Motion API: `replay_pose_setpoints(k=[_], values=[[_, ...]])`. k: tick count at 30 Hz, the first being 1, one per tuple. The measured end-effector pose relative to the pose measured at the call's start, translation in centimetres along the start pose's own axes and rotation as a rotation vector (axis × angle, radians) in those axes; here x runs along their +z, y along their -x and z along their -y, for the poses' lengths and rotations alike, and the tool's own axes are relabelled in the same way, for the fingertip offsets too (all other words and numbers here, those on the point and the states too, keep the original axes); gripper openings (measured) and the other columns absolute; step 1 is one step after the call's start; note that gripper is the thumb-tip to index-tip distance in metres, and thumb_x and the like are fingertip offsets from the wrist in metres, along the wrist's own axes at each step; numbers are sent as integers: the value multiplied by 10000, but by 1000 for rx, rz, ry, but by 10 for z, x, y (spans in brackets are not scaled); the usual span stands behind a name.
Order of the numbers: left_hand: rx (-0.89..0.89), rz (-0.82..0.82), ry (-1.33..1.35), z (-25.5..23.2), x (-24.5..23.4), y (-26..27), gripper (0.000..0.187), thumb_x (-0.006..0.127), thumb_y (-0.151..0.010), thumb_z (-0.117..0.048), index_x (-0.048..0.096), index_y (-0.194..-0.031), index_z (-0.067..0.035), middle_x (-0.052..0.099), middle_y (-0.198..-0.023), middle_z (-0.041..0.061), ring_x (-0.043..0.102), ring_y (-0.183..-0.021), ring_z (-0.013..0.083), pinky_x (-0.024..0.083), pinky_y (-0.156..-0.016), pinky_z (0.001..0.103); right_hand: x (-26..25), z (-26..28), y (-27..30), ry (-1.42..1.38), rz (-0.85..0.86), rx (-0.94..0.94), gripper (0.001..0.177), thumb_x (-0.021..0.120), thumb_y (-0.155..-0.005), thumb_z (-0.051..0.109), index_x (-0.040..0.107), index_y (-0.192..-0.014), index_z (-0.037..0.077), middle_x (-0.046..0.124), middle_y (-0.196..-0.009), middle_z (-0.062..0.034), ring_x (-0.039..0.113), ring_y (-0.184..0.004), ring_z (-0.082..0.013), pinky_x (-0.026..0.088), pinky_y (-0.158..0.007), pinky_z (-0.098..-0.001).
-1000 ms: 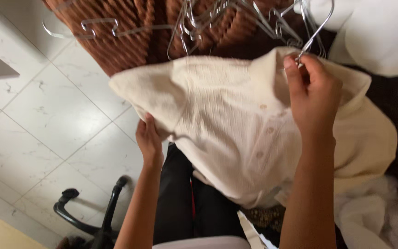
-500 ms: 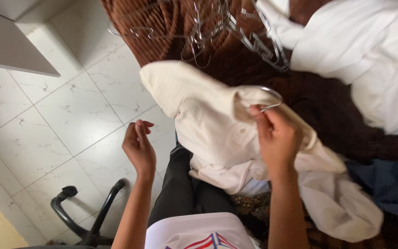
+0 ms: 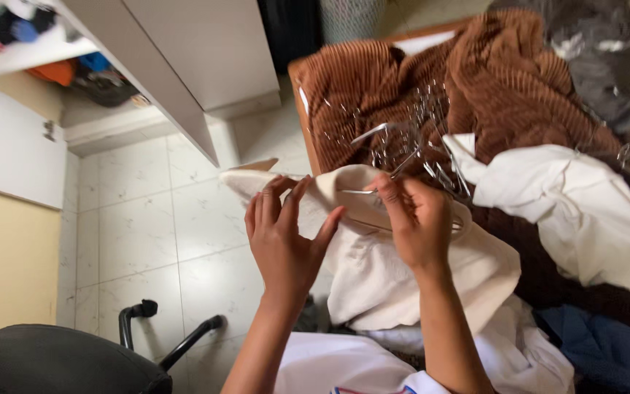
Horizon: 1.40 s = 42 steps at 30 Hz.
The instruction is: The person picks up a white shirt from a pile of clothes on a bed, places it on a metal hanger, and buttons the collar. They then walk to a wardrobe and hang the shirt on the rod inside.
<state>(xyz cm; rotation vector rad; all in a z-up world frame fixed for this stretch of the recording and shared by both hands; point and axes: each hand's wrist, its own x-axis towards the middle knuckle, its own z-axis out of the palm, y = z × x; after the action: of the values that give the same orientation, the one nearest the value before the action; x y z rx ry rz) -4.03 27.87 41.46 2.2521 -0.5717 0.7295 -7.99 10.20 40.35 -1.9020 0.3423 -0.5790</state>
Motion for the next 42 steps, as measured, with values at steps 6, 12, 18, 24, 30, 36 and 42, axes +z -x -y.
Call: replay_pose_setpoints(k=[6, 12, 18, 24, 30, 36, 42], values=[[27, -24, -66, -10, -60, -34, 337, 674, -884, -106, 699, -1211, -28, 701, -1106, 113, 665, -1051, 300, 424, -1127, 484, 22, 75, -1, -80, 68, -316, 311, 657, -1036, 317, 743, -899, 50, 612, -637, 42, 500, -578, -24, 372, -521, -225], [51, 95, 12, 13, -96, -37, 268, 615, -899, -54, 707, -1147, -20, 728, -1081, 126, 687, -1000, 329, 479, -1041, 439, 33, 116, -12, 22, 189, -359, 254, 666, -998, 316, 749, -963, 79, 630, -615, 13, 568, -543, -43, 414, -493, -217], [-20, 64, -134, 44, -123, -25, 187, 616, -922, -84, 724, -1071, -49, 742, -1061, 89, 686, -954, 308, 483, -993, 422, 68, 132, -6, 46, 329, -340, 194, 713, -975, 254, 748, -972, 63, 706, -700, 24, 587, -567, -51, 449, -516, -223], [30, -48, -197, 58, -140, -41, 208, 618, -907, -94, 725, -1080, -50, 733, -1038, 76, 697, -956, 269, 445, -1057, 442, 108, 142, -10, -193, 622, -369, 156, 662, -953, 101, 728, -1082, 43, 762, -964, -4, 706, -835, -34, 594, -723, -214], [18, 45, -171, 79, -154, -57, 181, 621, -909, -114, 737, -1041, -71, 735, -1003, 67, 693, -946, 279, 447, -1031, 448, 108, 144, -20, -146, 525, -211, 119, 691, -959, 115, 774, -1003, 44, 777, -830, -25, 727, -755, -79, 621, -707, -233], [109, 71, -123, 94, -160, -56, 203, 620, -908, -125, 738, -1057, -52, 733, -1011, 80, 690, -962, 286, 460, -1003, 439, 110, 149, -30, -123, 522, -512, 129, 713, -945, 135, 778, -985, 32, 771, -937, -14, 726, -861, -96, 574, -776, -266], [64, -25, -141, 109, -182, -54, 219, 620, -911, -123, 759, -1064, -51, 752, -1008, 77, 697, -932, 272, 470, -996, 436, 123, 159, -39, -228, 494, -476, 146, 716, -1000, 162, 773, -984, 29, 752, -948, -29, 668, -896, -101, 540, -847, -263]])
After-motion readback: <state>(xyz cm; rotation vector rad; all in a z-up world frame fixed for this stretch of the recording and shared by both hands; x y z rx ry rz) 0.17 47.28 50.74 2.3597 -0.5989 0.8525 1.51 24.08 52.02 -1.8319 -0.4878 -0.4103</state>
